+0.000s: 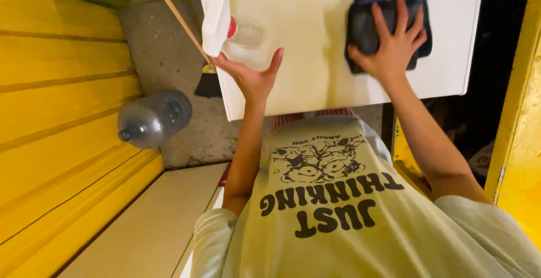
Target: The person wipes a white surface with a black cloth, then sprays a cleaning solution from a bottle and wipes the surface again. They proceed to clean a yellow metal surface, repeatedly spraying and wiping with the cloth to remove stains.
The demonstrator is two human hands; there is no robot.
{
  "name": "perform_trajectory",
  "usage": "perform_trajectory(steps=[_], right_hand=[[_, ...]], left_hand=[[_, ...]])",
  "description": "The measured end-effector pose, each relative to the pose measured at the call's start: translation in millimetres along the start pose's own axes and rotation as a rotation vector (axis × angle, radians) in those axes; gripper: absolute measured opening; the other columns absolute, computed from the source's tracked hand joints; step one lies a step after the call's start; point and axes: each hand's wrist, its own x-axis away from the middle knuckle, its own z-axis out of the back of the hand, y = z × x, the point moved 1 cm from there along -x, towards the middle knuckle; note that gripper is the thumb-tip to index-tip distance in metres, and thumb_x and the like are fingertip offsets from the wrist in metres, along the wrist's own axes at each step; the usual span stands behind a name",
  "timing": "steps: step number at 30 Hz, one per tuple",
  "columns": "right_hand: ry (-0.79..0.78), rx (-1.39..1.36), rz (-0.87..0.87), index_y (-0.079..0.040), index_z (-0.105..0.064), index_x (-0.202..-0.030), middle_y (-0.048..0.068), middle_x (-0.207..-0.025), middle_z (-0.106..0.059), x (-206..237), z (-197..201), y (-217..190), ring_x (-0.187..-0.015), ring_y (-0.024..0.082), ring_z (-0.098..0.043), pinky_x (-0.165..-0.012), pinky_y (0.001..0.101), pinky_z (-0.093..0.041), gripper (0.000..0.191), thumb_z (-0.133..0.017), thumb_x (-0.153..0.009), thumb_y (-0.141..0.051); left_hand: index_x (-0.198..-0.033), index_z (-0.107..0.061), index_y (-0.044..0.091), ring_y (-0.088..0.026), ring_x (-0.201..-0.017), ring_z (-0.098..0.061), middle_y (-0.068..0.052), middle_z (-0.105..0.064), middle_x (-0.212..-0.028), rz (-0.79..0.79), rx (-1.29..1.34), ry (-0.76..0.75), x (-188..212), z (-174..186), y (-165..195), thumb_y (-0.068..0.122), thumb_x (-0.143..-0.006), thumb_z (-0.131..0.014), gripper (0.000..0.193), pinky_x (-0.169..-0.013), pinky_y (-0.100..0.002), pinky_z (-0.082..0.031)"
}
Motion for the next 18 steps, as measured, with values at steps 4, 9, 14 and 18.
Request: perform_trajectory(steps=[4, 9, 14, 18], right_hand=[[-0.109, -0.069, -0.079, -0.018, -0.058, -0.147, 0.023, -0.149, -0.041, -110, -49, -34, -0.138, 0.058, -0.028, -0.110, 0.0783, -0.016, 0.077, -0.074, -0.084, -0.060], [-0.061, -0.139, 0.298, -0.025, -0.055, -0.159, 0.023, -0.165, -0.033, -57, -57, -141, -0.145, 0.059, -0.020, -0.113, 0.0726, -0.016, 0.090, -0.079, -0.080, -0.060], [-0.203, -0.144, 0.308, -0.030, -0.061, -0.154, 0.013, -0.172, -0.029, 17, -6, -76, -0.154, 0.051, -0.019, -0.117, 0.0702, -0.019, 0.084, -0.078, -0.078, -0.063], [0.058, -0.029, 0.258, -0.019, -0.066, -0.152, 0.024, -0.161, -0.040, -78, -26, -31, -0.144, 0.055, -0.024, -0.107, 0.0678, -0.022, 0.079, -0.076, -0.084, -0.058]], left_hand=[[-0.144, -0.049, 0.000, -0.034, -0.133, -0.054, -0.015, -0.049, -0.142, 0.277, -0.144, -0.111, -22, 0, -16, 0.028, -0.079, -0.098, 0.086, -0.114, -0.047, -0.047], [-0.138, -0.053, 0.000, -0.026, -0.121, -0.058, -0.013, -0.057, -0.134, 0.214, -0.041, -0.062, -17, 37, -2, 0.016, -0.077, -0.100, 0.079, -0.107, -0.042, -0.050], [-0.137, -0.056, -0.005, -0.023, -0.122, -0.060, -0.014, -0.061, -0.133, 0.413, 0.056, 0.020, 11, 104, 31, 0.002, -0.078, -0.095, 0.070, -0.109, -0.039, -0.049], [-0.129, -0.060, -0.004, -0.020, -0.111, -0.064, -0.013, -0.066, -0.125, 0.465, -0.031, 0.077, 27, 140, 41, 0.002, -0.078, -0.098, 0.063, -0.102, -0.036, -0.053]])
